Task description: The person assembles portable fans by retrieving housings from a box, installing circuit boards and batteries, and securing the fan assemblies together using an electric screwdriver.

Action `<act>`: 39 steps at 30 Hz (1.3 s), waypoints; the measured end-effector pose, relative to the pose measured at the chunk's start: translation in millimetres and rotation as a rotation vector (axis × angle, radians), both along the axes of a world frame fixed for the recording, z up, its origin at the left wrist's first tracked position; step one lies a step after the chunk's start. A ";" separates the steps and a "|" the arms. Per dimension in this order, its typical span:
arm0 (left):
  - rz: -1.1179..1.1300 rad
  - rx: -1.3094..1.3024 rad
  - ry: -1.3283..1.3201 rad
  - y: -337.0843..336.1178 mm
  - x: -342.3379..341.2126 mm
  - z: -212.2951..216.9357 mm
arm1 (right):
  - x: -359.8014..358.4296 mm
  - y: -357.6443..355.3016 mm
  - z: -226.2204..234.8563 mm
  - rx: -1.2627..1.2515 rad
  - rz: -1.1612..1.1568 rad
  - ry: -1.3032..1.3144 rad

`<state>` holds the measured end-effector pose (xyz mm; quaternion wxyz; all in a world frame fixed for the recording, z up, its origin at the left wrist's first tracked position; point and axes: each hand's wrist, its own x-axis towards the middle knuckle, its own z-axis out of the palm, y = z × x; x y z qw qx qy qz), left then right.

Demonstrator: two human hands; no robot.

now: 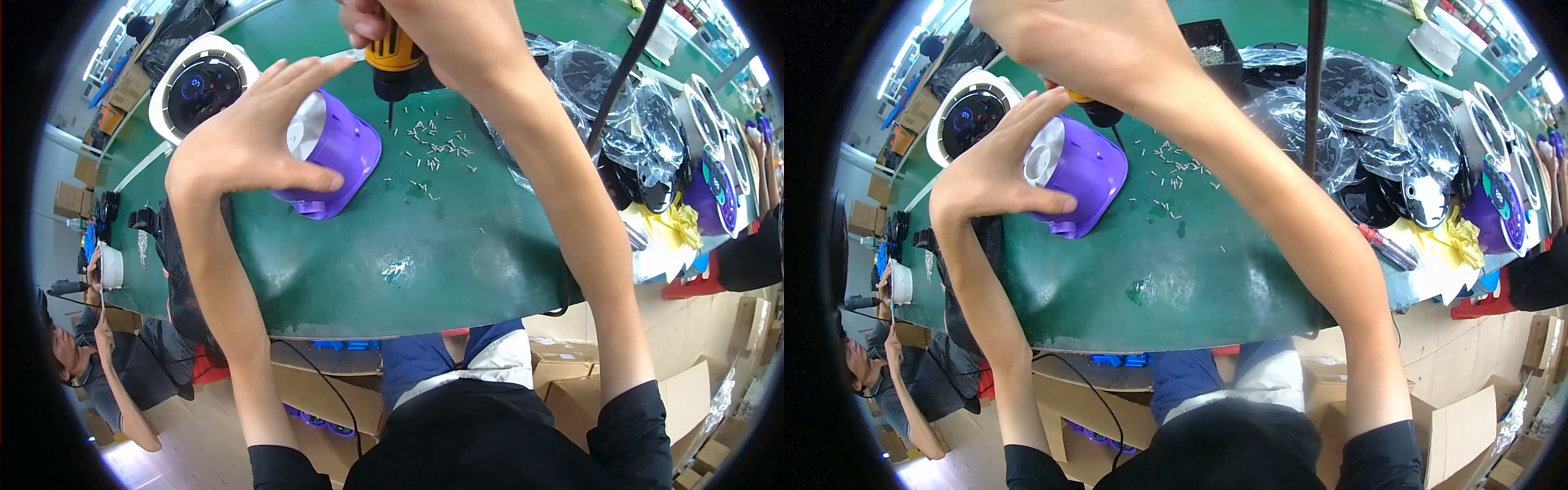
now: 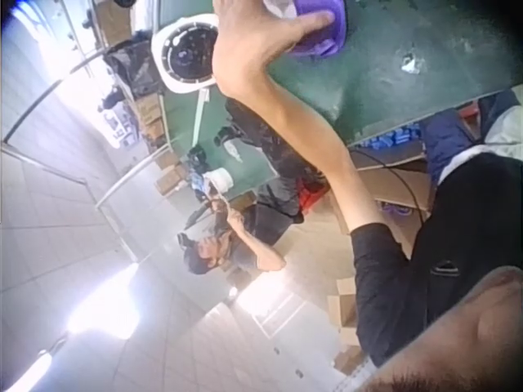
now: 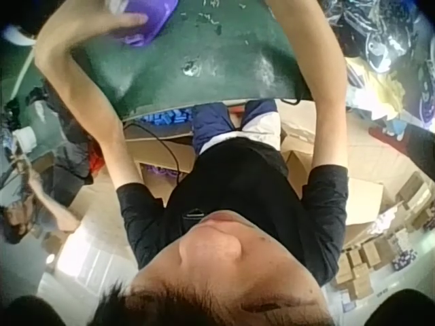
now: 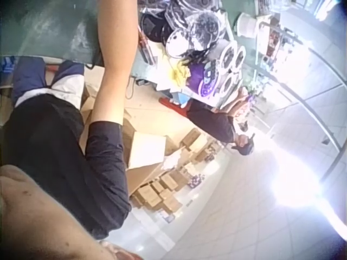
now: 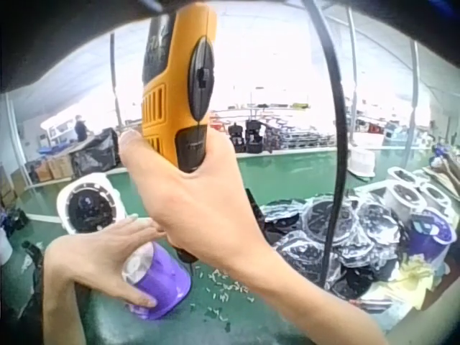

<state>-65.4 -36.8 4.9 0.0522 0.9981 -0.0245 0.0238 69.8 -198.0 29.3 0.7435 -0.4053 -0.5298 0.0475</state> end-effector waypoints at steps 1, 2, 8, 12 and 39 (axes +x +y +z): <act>0.053 0.035 -0.019 -0.9 0.5 -0.7 | 1.7 0.4 -2.1 -0.006 0.083 -0.012; 0.058 0.035 -0.019 0.7 0.8 0.3 | -0.4 2.4 -3.7 -0.005 0.088 -0.013; 0.197 -0.056 0.159 12.1 6.3 -1.7 | -19.3 16.2 -14.4 0.090 0.087 0.121; 0.188 -0.065 0.194 7.0 10.8 1.4 | -17.5 17.3 -15.2 0.106 0.099 0.053; 0.302 -0.054 0.314 -18.7 18.0 18.9 | -17.8 23.4 -14.1 -0.025 0.175 -0.078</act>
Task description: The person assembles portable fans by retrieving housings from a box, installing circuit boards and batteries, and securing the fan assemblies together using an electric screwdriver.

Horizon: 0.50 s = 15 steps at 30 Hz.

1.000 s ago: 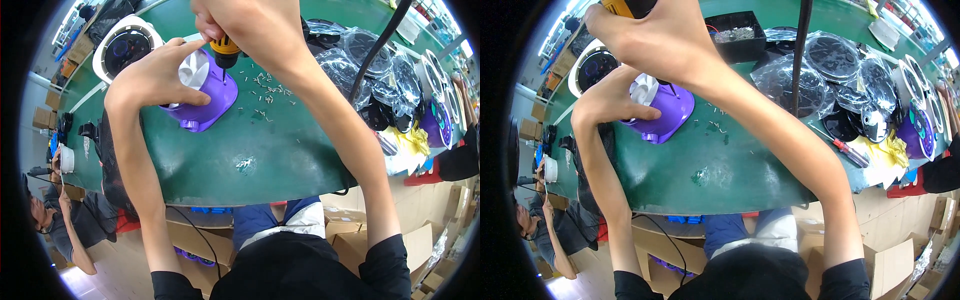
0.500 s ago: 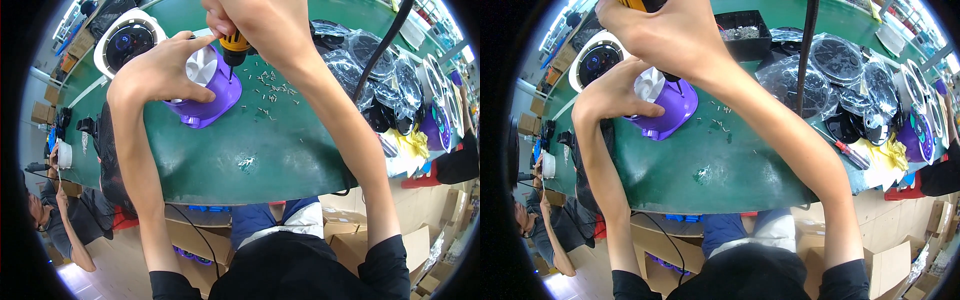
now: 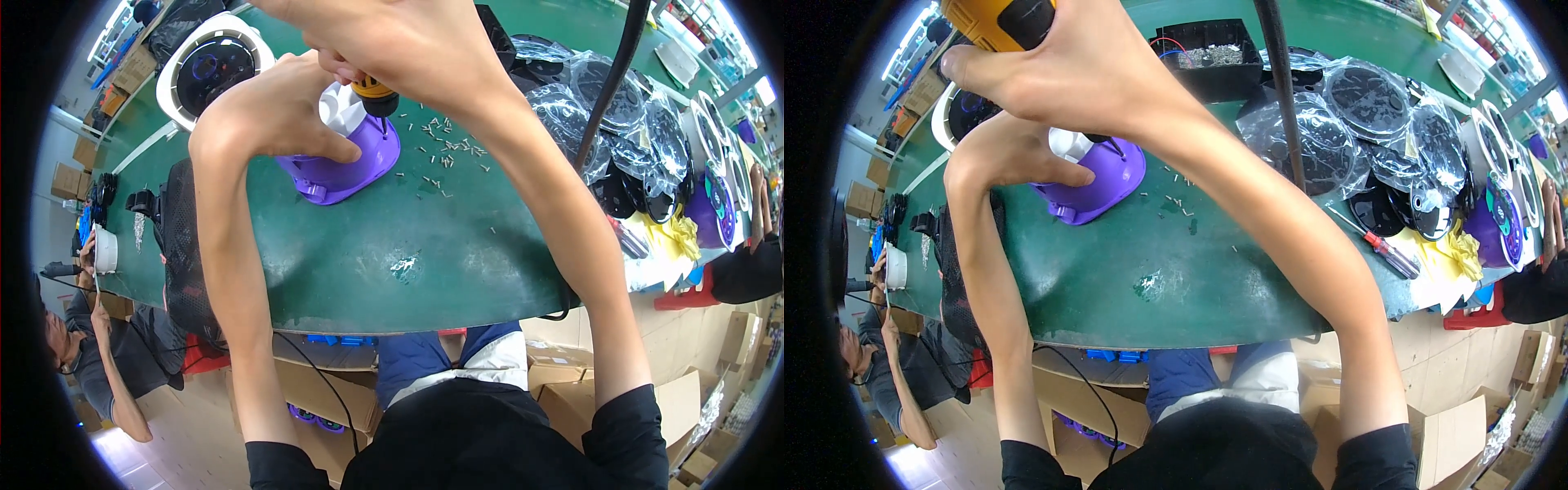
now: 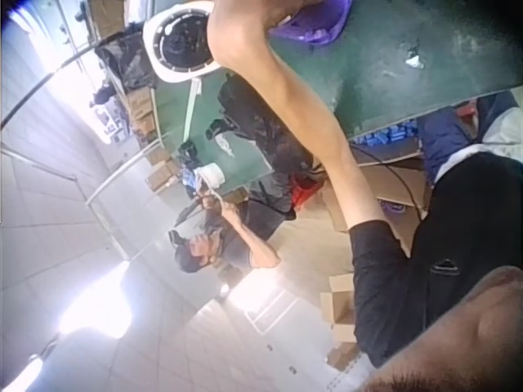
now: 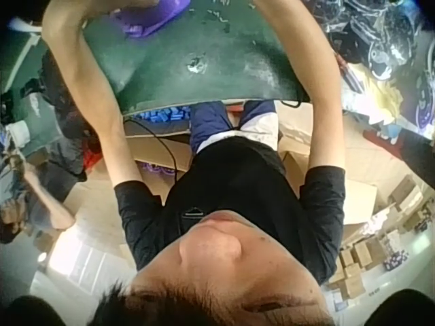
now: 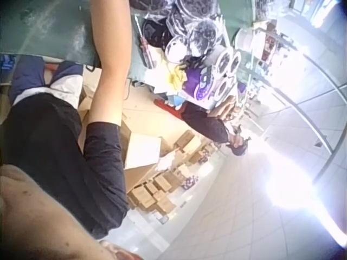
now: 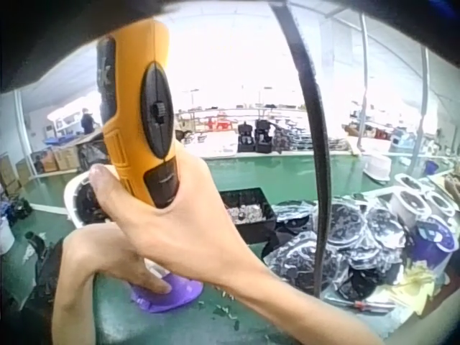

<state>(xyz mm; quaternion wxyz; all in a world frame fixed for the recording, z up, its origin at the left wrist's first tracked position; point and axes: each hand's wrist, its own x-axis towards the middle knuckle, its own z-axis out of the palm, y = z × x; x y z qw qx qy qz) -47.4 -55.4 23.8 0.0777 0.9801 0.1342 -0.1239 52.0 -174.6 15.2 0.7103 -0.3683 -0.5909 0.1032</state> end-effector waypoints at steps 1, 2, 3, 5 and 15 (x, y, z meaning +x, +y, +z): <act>-0.031 -0.023 -0.027 4.2 -2.5 -2.3 | -1.2 1.1 -0.3 0.021 -0.013 0.005; -0.071 -0.050 -0.058 8.8 -1.1 -6.5 | 1.5 0.5 -0.6 0.018 -0.019 0.002; -0.076 -0.053 -0.060 14.2 0.8 -12.3 | 5.2 -0.5 -0.8 -0.017 -0.011 0.012; -0.136 -0.075 -0.108 21.6 2.2 -19.4 | 7.4 -1.7 -0.4 -0.050 0.000 0.023; -0.108 -0.059 -0.050 17.8 5.3 -14.9 | 3.6 -7.5 7.2 -0.160 -0.145 0.153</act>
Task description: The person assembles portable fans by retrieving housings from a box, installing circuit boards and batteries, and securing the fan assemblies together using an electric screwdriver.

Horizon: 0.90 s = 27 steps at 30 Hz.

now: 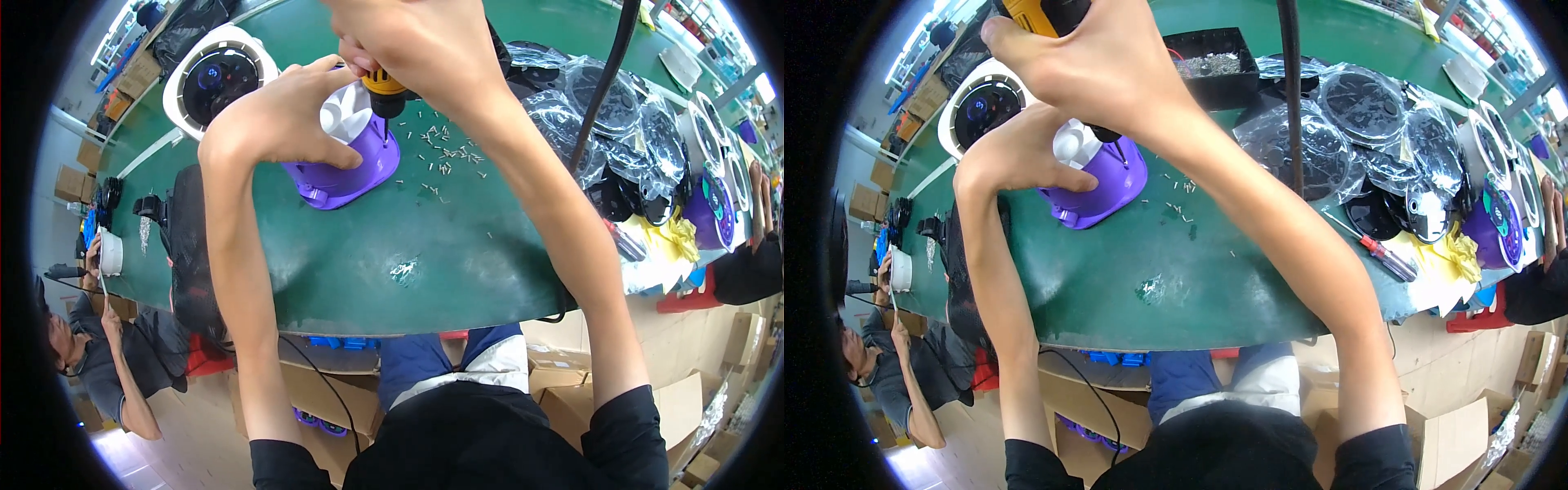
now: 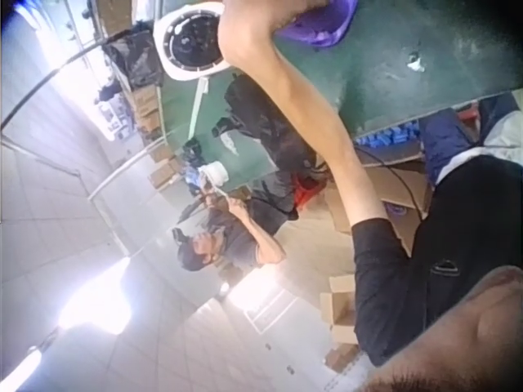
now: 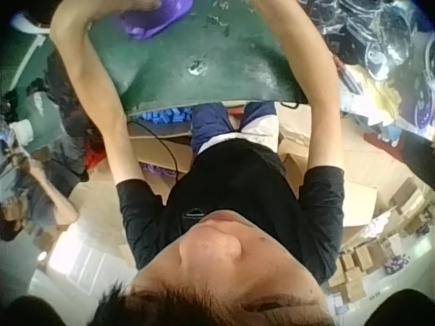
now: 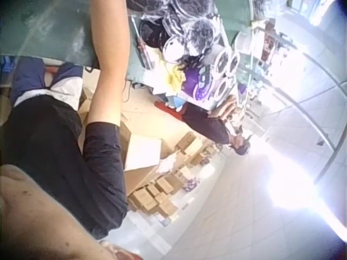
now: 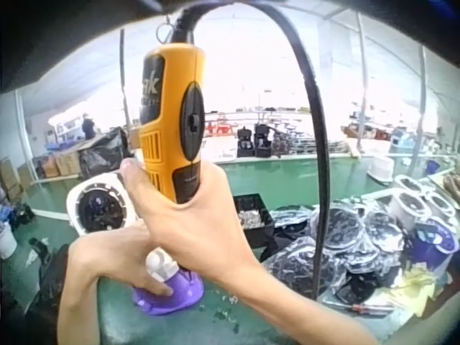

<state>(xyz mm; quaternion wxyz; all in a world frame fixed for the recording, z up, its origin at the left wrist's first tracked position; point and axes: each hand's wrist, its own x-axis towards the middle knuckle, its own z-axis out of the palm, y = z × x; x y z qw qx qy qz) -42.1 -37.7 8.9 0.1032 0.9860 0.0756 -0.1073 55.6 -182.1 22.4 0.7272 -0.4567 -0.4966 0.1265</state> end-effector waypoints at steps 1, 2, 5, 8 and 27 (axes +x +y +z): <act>-0.015 0.008 -0.010 0.6 -0.2 -0.5 | 1.0 -0.1 -0.4 0.004 0.003 0.002; -0.033 0.014 -0.019 0.2 0.4 -1.4 | 0.3 1.1 -0.8 0.004 -0.004 0.001; -0.008 0.014 -0.028 3.7 -5.4 -2.6 | -0.6 7.5 -5.1 0.178 -0.038 -0.043; -0.055 -0.053 -0.099 24.6 -10.7 -8.1 | 7.0 -7.1 8.8 0.338 -0.230 -0.295; 0.138 -0.085 -0.057 5.5 -7.1 7.1 | 21.0 0.3 1.5 0.281 -0.025 -0.072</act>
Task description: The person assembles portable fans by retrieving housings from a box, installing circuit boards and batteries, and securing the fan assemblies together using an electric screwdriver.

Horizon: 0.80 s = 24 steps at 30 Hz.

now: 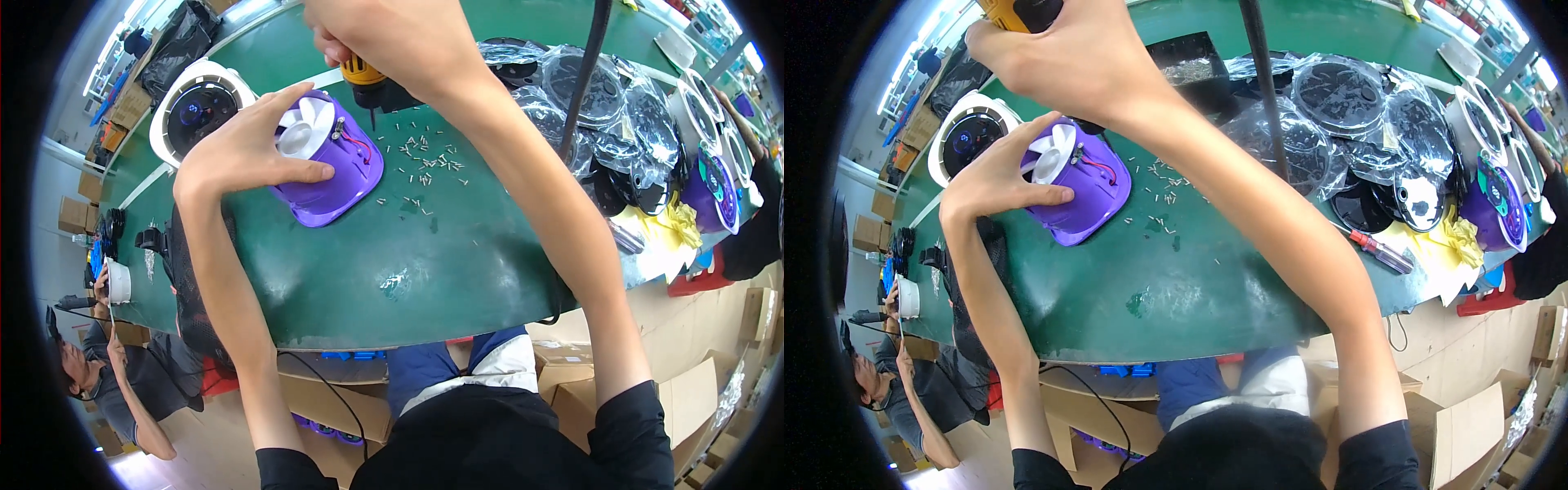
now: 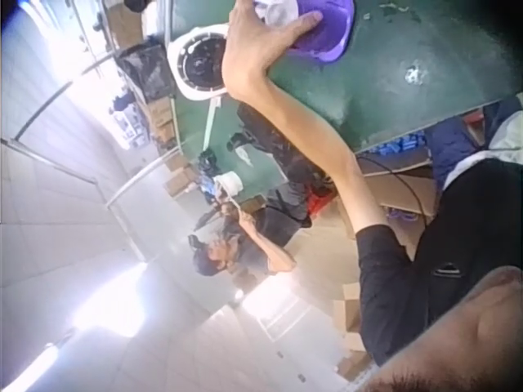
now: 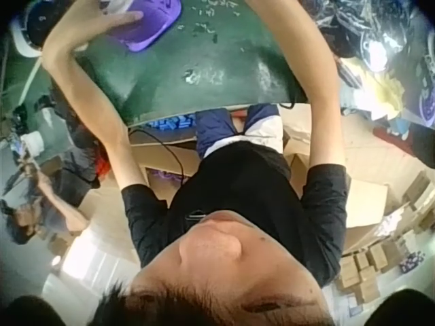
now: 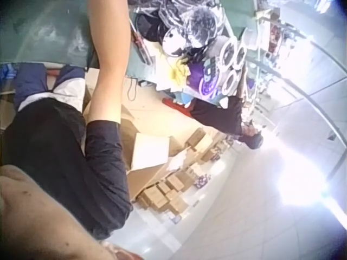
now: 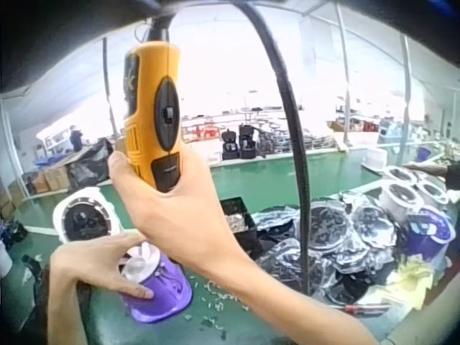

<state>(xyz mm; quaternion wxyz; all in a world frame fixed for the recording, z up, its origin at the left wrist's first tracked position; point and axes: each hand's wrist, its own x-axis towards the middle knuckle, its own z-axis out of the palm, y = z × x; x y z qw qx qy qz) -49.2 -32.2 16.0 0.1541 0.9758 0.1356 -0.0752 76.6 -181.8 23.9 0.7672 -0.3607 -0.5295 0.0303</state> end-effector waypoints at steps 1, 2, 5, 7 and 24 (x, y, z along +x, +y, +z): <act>0.010 0.019 0.028 -1.2 -1.0 1.9 | -1.8 1.1 -0.3 -0.024 0.025 0.028; 0.005 0.016 0.027 -2.4 0.7 0.3 | -1.6 0.8 -1.5 -0.054 0.041 0.053; -0.029 0.009 -0.010 -4.4 2.2 -4.4 | -2.8 -1.3 -2.7 -0.106 0.110 0.071; -0.062 0.012 -0.046 -3.9 1.4 -8.5 | -5.8 0.9 -2.9 -0.114 0.118 0.070; -0.073 0.048 -0.045 -5.2 2.8 -12.6 | -9.6 0.8 -5.9 -0.206 0.156 0.074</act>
